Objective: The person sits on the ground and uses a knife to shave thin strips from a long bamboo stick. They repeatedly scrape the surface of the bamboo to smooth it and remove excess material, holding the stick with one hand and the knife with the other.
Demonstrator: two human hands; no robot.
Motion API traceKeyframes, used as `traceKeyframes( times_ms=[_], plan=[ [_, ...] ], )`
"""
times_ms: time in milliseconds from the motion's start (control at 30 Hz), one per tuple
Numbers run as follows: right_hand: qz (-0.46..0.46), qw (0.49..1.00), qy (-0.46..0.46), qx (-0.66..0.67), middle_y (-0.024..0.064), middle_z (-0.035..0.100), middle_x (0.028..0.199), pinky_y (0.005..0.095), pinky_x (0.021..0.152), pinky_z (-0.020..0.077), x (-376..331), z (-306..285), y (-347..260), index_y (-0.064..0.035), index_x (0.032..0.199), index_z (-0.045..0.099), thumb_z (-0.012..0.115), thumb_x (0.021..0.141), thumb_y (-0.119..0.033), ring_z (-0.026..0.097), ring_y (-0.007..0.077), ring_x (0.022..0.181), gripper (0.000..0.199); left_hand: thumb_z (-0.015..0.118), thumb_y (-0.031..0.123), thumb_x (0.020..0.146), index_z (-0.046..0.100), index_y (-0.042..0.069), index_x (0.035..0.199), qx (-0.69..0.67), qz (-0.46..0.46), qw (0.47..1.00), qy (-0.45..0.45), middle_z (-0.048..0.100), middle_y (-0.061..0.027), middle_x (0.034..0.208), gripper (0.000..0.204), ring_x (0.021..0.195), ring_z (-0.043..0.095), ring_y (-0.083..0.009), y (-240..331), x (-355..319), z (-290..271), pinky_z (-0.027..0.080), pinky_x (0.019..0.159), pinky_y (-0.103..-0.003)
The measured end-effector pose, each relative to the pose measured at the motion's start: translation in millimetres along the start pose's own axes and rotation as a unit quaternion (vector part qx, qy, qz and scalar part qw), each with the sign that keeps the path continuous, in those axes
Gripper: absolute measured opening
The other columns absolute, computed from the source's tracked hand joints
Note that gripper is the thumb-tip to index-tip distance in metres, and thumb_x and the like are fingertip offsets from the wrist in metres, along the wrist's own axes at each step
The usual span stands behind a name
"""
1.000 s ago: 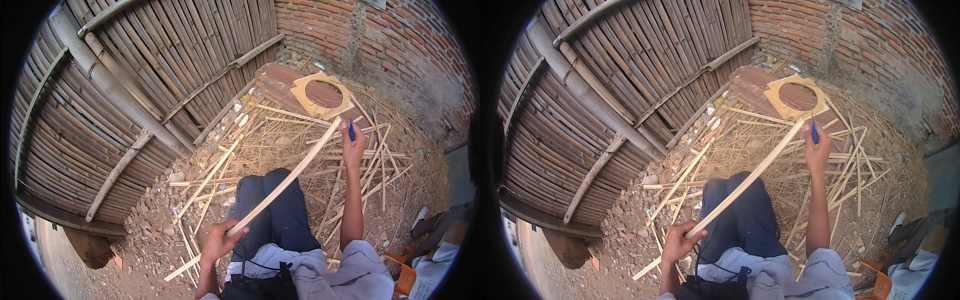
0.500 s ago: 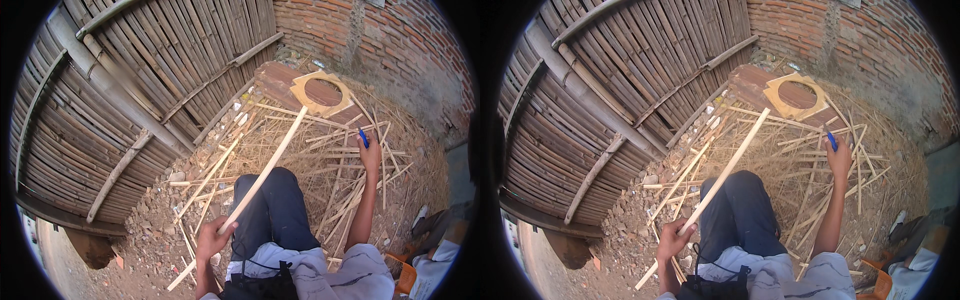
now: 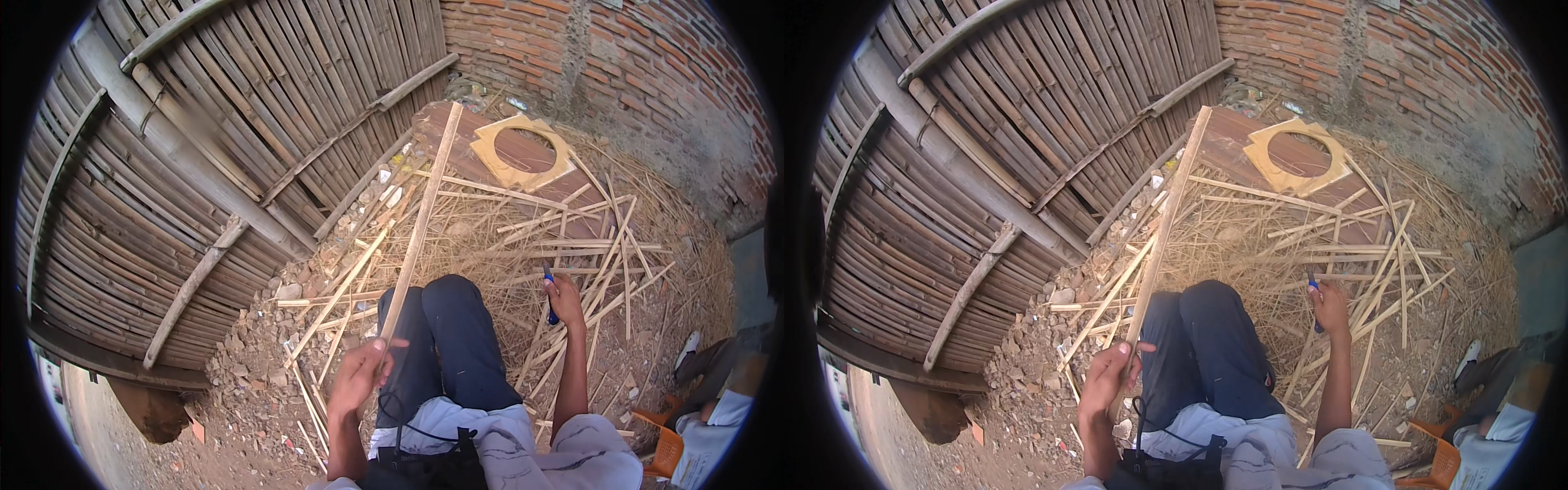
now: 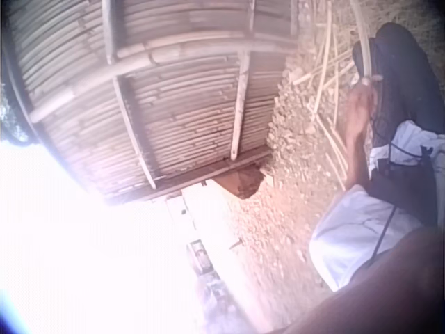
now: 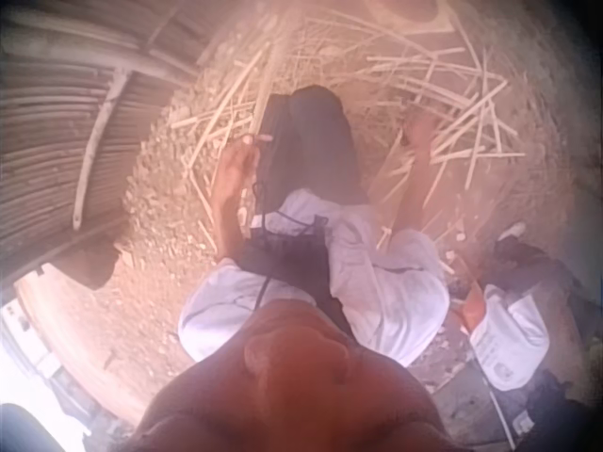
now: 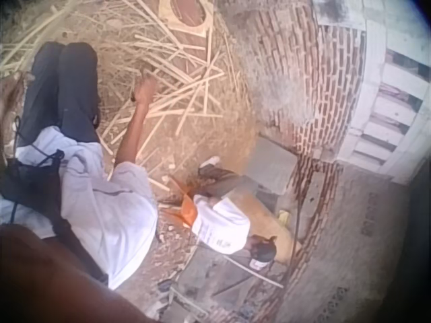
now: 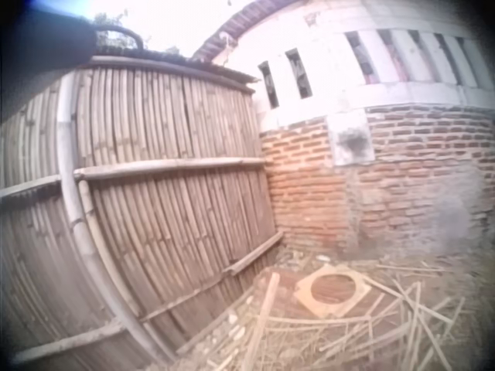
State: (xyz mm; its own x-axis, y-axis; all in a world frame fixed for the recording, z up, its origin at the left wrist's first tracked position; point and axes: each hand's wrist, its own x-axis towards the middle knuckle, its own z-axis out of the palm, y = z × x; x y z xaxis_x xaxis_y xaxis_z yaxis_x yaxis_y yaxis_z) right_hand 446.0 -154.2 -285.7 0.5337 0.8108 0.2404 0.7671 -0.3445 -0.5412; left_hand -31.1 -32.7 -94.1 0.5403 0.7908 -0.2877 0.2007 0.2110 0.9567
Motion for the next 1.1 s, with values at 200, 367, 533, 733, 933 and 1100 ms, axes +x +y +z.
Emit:
traceKeyframes(
  times_ms=[200, 367, 533, 733, 933, 1100],
  plan=[
    [0.056, 0.996, -0.070, 0.029, 0.0214, 0.074, 0.112, 0.0509, 0.090, 0.0535, -17, 13, -36, -0.0019, 0.104, 0.075, 0.056, 0.110, -0.035, 0.072, 0.0412, 0.100, 0.038, 0.044, 0.035, 0.117, 0.068, -0.002, 0.126, -0.076, 0.013, 0.997, 0.007, 0.049, 0.0003, 0.068, 0.045, 0.061, 0.048, -0.0095, 25, 4, 12, 0.040, 0.057, -0.026],
    [0.094, 0.966, -0.017, 0.241, 0.0126, 0.073, 0.082, 0.0393, 0.075, 0.0544, -5, -7, -107, -0.0013, 0.113, 0.074, 0.053, 0.113, -0.031, 0.072, 0.0236, 0.080, 0.037, 0.050, 0.030, 0.116, 0.065, 0.002, 0.129, -0.060, 0.044, 0.997, -0.017, 0.051, 0.0010, 0.069, 0.034, 0.063, 0.048, -0.0084, 27, 10, 13, 0.040, 0.061, -0.025],
    [0.044, 0.936, -0.039, 0.346, 0.0027, 0.063, 0.075, 0.0296, 0.063, 0.0481, 3, -39, -183, -0.0014, 0.126, 0.074, 0.053, 0.115, -0.031, 0.060, 0.0102, 0.065, 0.038, 0.059, 0.023, 0.113, 0.065, 0.002, 0.127, -0.006, 0.062, 0.998, 0.010, 0.053, 0.0025, 0.071, 0.026, 0.067, 0.051, -0.0066, 37, 9, 33, 0.040, 0.062, -0.024],
    [-0.011, 0.835, -0.105, 0.541, 0.0021, 0.055, 0.082, 0.0281, 0.067, 0.0468, -7, -56, -233, -0.0004, 0.126, 0.075, 0.057, 0.113, -0.036, 0.057, 0.0108, 0.070, 0.041, 0.052, 0.027, 0.105, 0.058, 0.003, 0.103, -0.010, 0.081, 0.997, -0.008, 0.041, 0.0018, 0.073, 0.025, 0.065, 0.042, -0.0086, 36, 13, 41, 0.033, 0.057, -0.027],
    [-0.210, 0.906, -0.007, 0.368, 0.0119, 0.068, 0.092, 0.0346, 0.075, 0.0520, -11, -64, -263, 0.0026, 0.115, 0.075, 0.070, 0.103, -0.045, 0.066, 0.0233, 0.076, 0.049, 0.049, 0.033, 0.098, 0.059, 0.003, 0.105, -0.078, 0.031, 0.995, -0.059, 0.045, 0.0005, 0.079, 0.032, 0.066, 0.039, -0.0100, 47, 9, 42, 0.031, 0.058, -0.027],
    [-0.295, 0.906, 0.011, 0.302, 0.0076, 0.070, 0.087, 0.0332, 0.058, 0.0528, -12, -74, -289, -0.0067, 0.114, 0.078, 0.083, 0.094, -0.034, 0.068, 0.0228, 0.067, 0.035, 0.048, 0.025, 0.104, 0.057, 0.007, 0.112, -0.082, 0.021, 0.993, -0.079, 0.044, 0.0023, 0.080, 0.022, 0.069, 0.039, -0.0079, 54, 6, 46, 0.032, 0.061, -0.025]
  ],
)
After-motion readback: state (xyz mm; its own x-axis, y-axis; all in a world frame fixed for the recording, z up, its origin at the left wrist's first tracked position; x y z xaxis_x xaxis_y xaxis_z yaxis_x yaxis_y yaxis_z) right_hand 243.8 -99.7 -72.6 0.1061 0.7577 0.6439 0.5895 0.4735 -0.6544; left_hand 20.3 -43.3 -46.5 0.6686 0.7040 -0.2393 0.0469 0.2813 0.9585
